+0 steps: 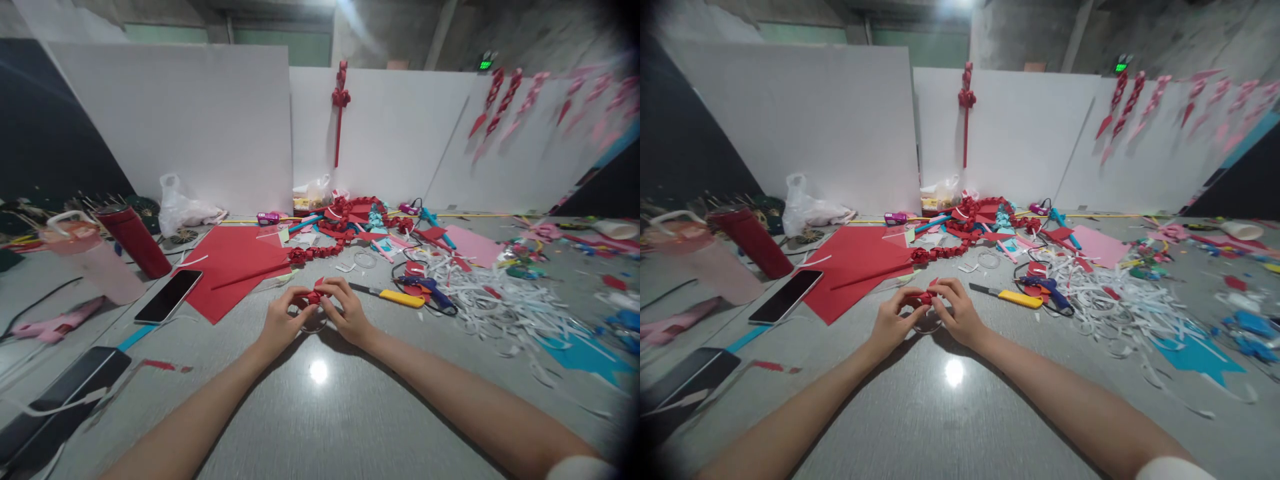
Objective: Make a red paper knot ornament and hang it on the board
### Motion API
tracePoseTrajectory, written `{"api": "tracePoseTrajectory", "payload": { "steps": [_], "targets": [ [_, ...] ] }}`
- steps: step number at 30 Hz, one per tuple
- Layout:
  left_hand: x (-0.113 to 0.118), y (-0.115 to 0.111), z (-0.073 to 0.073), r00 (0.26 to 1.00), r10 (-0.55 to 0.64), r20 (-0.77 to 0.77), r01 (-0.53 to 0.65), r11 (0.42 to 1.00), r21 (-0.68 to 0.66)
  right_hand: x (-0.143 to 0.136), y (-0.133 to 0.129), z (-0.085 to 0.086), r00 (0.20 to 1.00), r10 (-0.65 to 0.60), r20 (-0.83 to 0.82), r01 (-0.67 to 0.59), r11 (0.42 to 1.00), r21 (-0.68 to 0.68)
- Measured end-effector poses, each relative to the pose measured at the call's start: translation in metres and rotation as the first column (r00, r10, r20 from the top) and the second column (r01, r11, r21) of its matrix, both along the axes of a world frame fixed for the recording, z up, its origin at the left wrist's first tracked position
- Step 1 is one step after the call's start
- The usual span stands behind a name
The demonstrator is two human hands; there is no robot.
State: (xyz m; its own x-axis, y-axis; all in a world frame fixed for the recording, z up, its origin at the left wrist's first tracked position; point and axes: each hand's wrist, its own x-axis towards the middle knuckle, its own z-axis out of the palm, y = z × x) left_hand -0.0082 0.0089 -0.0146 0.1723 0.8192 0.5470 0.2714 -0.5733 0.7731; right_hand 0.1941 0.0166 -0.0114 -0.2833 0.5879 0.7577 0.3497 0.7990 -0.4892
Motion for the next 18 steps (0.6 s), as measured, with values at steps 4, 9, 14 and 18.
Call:
{"api": "tracePoseTrajectory", "payload": {
  "steps": [4, 9, 14, 18],
  "targets": [
    [-0.0009, 0.0007, -0.003, 1.0, 0.017, -0.018, -0.016, 0.999, 0.031, -0.0005, 0.0009, -0.0015, 1.0, -0.001, -0.025, 0.001, 1.0, -0.006],
    [0.0007, 0.0021, -0.0044, 1.0, 0.007, 0.013, -0.008, 1.0, 0.014, -0.0013, 0.0013, -0.0017, 0.999, 0.006, -0.036, -0.007, 1.0, -0.022],
    [0.004, 0.0006, -0.0003, 1.0, -0.014, 0.015, 0.015, 1.0, -0.019, -0.0017, 0.0022, -0.0017, 1.0, 0.012, -0.029, -0.012, 1.0, -0.015],
    [0.0043, -0.0014, 0.0032, 0.999, -0.005, -0.044, 0.004, 1.0, -0.006, -0.0025, 0.0019, -0.0015, 1.0, -0.007, -0.019, 0.007, 1.0, -0.001]
  ]
}}
